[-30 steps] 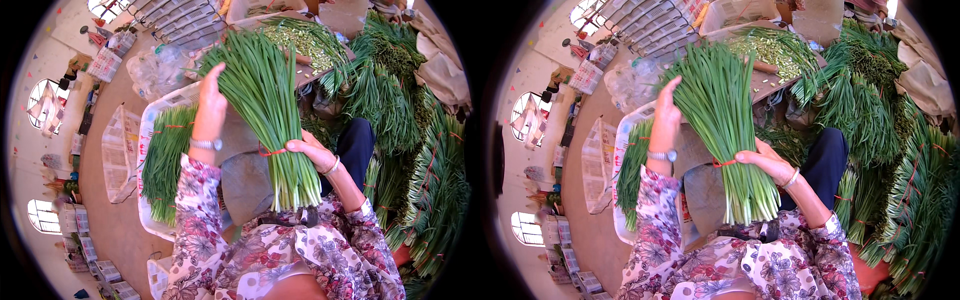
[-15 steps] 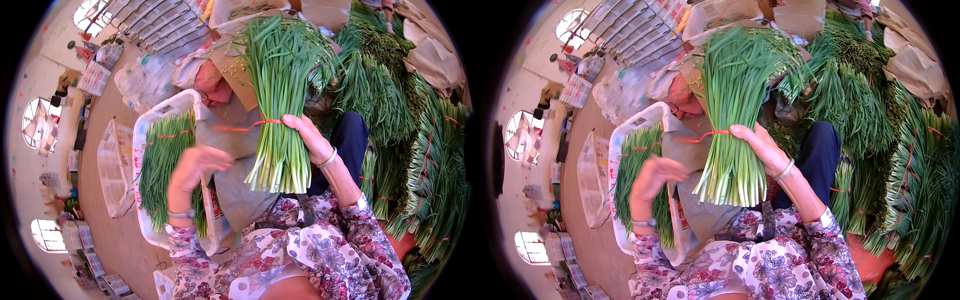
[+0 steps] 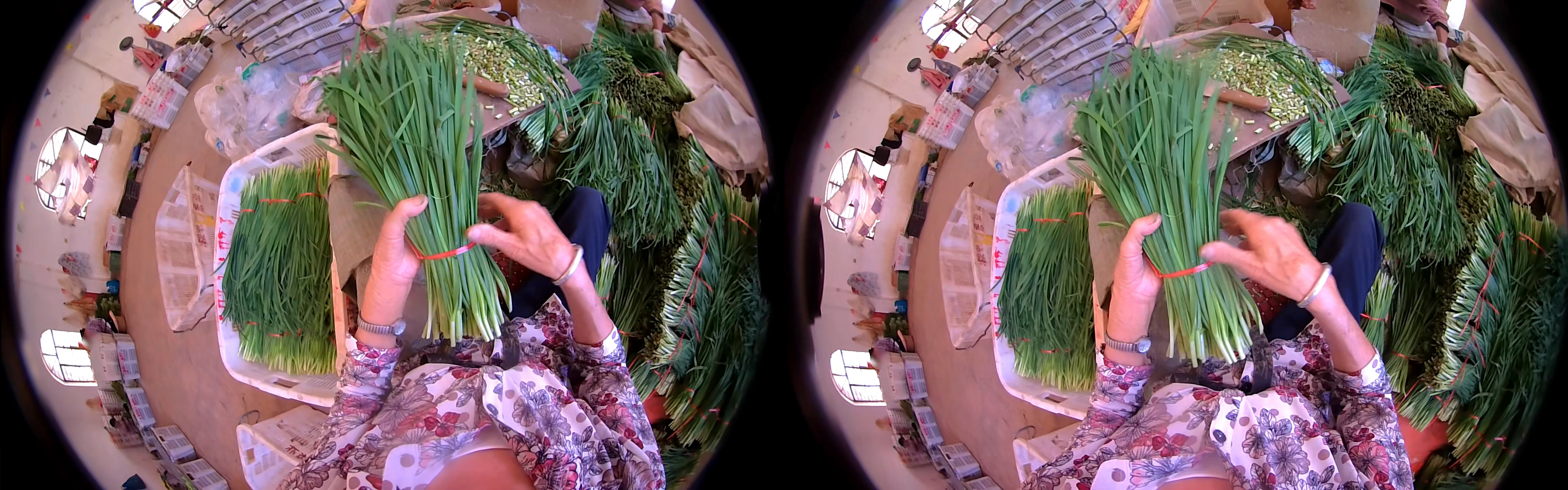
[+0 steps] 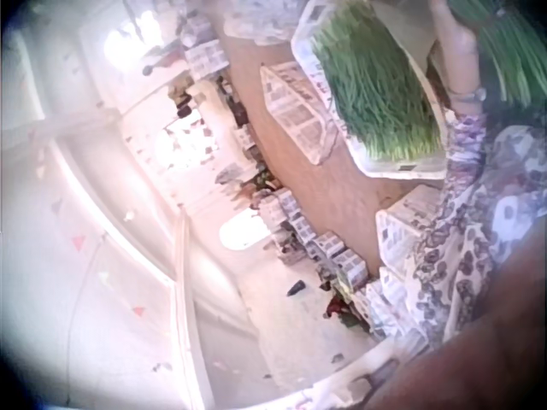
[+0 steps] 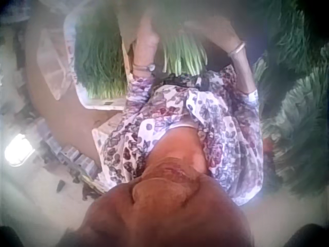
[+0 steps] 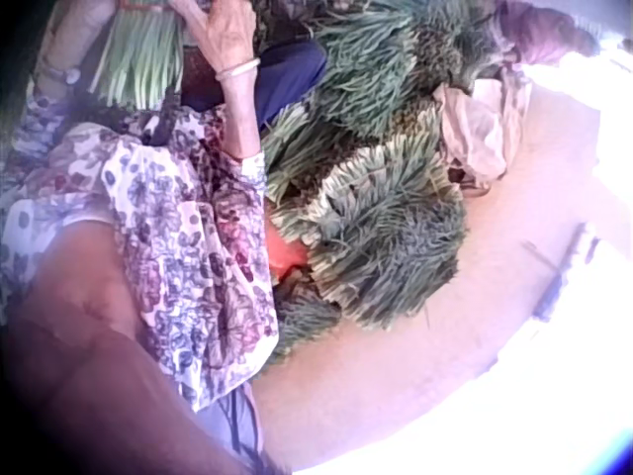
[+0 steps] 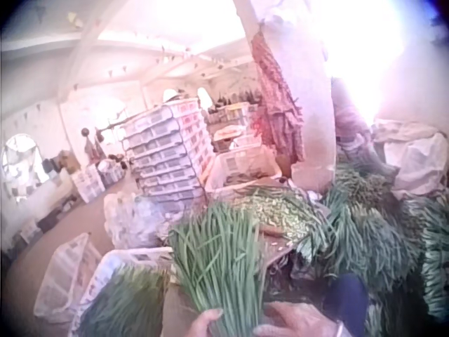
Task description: The person bundles chives by hand, secures them with rubber bands, and uses a knife to cut the ends before stacking the bundles into plastic crates.
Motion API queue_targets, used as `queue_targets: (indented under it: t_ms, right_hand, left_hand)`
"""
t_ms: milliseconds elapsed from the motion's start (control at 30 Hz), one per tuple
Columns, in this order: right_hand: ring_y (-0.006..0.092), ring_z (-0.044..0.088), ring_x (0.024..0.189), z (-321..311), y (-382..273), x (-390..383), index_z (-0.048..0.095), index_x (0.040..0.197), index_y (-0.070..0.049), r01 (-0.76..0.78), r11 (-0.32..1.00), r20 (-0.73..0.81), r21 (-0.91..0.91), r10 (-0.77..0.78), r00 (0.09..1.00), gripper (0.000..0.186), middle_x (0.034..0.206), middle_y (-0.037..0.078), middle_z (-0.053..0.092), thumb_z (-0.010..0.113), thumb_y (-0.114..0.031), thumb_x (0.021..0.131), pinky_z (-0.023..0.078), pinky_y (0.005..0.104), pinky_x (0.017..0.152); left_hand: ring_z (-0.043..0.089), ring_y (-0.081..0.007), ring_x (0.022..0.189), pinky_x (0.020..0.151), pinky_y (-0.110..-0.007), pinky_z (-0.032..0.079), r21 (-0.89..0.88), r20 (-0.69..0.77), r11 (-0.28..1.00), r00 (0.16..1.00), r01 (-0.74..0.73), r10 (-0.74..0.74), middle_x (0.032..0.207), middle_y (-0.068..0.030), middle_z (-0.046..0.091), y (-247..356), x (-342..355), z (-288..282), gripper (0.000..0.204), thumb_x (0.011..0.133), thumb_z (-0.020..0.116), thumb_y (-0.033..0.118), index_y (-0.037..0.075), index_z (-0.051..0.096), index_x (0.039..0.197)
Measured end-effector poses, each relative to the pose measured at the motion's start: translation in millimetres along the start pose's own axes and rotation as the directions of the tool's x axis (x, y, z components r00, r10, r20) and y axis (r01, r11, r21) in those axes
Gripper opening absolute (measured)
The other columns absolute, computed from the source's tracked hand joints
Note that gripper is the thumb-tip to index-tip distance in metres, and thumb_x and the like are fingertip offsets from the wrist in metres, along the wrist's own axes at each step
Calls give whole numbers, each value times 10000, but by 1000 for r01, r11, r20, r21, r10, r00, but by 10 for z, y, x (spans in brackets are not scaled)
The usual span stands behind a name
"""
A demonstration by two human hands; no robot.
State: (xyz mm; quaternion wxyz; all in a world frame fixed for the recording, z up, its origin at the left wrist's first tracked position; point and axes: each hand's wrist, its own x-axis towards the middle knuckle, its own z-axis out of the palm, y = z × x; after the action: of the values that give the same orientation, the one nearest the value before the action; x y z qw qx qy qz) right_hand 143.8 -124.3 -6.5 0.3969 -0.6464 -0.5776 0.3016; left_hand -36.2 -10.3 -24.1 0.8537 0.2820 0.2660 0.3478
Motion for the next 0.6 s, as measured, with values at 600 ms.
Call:
queue_targets:
  t_ms: [600]
  right_hand:
    - [265,644,733,95,-420,420,616,1124,-123,206,953,-320,-220,-270,908,361,828,49,617,695,-174,775,509,377,624]
  left_hand:
    - [609,-223,1043,946,-364,493,64,-72,991,989,-121,125,1176,-119,601,-71,-137,36,503,800,603,113,-33,486,1267]
